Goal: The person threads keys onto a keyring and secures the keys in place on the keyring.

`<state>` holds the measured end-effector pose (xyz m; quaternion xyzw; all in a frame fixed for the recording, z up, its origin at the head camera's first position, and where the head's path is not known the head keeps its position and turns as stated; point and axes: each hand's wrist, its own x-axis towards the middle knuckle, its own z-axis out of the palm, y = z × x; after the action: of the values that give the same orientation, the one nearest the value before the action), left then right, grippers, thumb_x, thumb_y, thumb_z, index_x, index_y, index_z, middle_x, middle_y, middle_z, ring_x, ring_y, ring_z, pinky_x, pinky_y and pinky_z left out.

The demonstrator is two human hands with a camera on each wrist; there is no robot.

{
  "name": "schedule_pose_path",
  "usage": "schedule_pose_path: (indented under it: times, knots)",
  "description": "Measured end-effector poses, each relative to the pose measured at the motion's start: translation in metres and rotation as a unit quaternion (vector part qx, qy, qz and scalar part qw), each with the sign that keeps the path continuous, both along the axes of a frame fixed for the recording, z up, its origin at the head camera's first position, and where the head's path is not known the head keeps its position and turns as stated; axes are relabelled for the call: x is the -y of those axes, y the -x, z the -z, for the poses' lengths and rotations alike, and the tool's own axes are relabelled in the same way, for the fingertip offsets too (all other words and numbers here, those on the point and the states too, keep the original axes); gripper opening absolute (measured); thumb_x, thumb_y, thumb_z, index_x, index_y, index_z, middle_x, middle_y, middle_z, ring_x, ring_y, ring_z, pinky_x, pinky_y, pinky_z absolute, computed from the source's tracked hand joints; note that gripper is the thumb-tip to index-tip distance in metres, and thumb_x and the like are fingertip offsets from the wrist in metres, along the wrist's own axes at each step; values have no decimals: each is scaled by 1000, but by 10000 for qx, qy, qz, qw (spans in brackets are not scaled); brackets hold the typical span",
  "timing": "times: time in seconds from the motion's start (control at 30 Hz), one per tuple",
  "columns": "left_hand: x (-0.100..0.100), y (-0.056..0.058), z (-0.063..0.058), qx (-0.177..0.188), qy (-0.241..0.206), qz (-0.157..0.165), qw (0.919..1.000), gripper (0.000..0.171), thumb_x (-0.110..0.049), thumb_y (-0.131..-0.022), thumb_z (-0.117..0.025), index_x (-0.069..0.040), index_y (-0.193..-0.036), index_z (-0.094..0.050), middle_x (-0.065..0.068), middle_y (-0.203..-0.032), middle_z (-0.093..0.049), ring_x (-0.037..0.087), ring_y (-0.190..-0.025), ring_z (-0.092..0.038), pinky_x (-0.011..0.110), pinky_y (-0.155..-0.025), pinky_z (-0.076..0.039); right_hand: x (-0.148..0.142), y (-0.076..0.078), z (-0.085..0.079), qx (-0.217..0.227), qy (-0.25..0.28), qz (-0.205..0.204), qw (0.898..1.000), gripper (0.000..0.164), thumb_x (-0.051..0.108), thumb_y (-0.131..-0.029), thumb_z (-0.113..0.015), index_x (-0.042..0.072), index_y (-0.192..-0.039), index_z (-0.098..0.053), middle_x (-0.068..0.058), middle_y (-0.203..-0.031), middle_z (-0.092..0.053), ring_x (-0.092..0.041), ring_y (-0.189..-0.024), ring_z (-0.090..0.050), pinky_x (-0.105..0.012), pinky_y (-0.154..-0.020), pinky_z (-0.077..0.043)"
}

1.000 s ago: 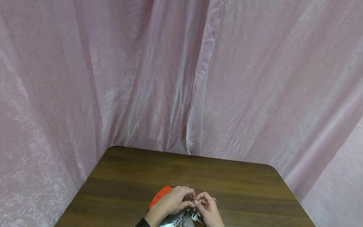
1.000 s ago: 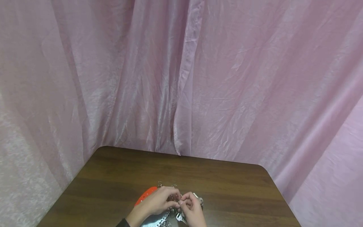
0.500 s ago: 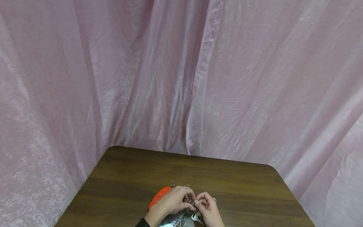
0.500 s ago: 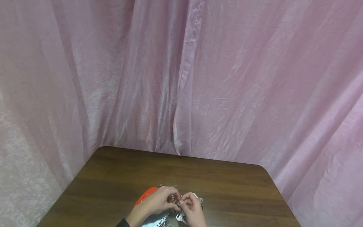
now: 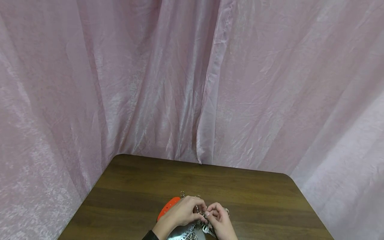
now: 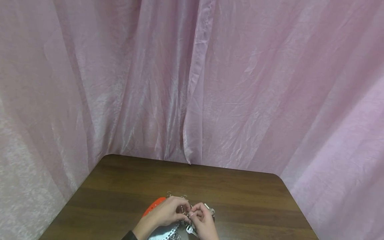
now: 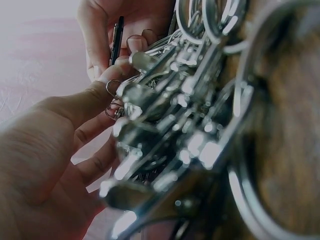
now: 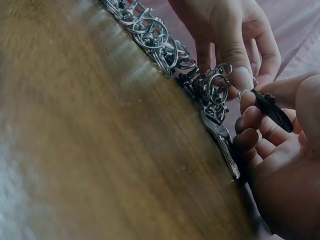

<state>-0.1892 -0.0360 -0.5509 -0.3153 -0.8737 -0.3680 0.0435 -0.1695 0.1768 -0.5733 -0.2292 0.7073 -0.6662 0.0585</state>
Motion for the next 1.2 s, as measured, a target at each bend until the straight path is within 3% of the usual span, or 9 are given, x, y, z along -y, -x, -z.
schedule_pose_path:
  times: [0.3, 0.57, 0.67, 0.9, 1.2]
  knots:
    - [1, 1, 5, -226, -15, 33, 9997, 20, -31, -85, -89, -27, -96, -74, -18, -91, -66, -2, -80, -59, 16, -68, -46, 1, -2, -2, 176, -81, 121, 9997, 19, -3, -103, -61, -17, -106, -49, -12, -88, -69, -8, -78, -67, -23, -73, -54]
    - [0, 2, 5, -316, -148, 49, 9994, 20, -30, -83, -91, -27, -96, -76, -18, -90, -66, -2, -78, -62, 13, -68, -46, 1, -3, -2, 257, 70, 163, 9995, 19, -2, -103, -60, -17, -107, -48, -21, -81, -65, -9, -72, -64, -20, -63, -49]
    - [0, 1, 2, -286, -83, 37, 9995, 19, -31, -84, -90, -28, -97, -76, -19, -91, -66, -1, -78, -61, 14, -67, -46, 1, -3, -2, 236, 185, 121, 9995, 20, -2, -103, -60, -18, -107, -48, -19, -80, -64, -7, -70, -61, -19, -61, -48]
    - [-1, 0, 0, -198, -48, -51, 9998, 18, -37, -86, -88, -29, -95, -74, -20, -91, -65, -3, -78, -60, 15, -67, -46, 0, -3, -5, 298, 385, 0, 9988, 22, -1, -105, -59, -19, -109, -47, -2, -81, -65, -5, -66, -57, -19, -60, -48]
    - [-1, 0, -1, -242, -11, 15, 9997, 20, -41, -86, -86, -29, -94, -72, -17, -88, -65, -1, -77, -60, 15, -66, -45, 1, -2, -4, 325, 382, -32, 9987, 23, -1, -104, -60, -20, -109, -46, 1, -83, -63, -5, -69, -59, -18, -61, -47]
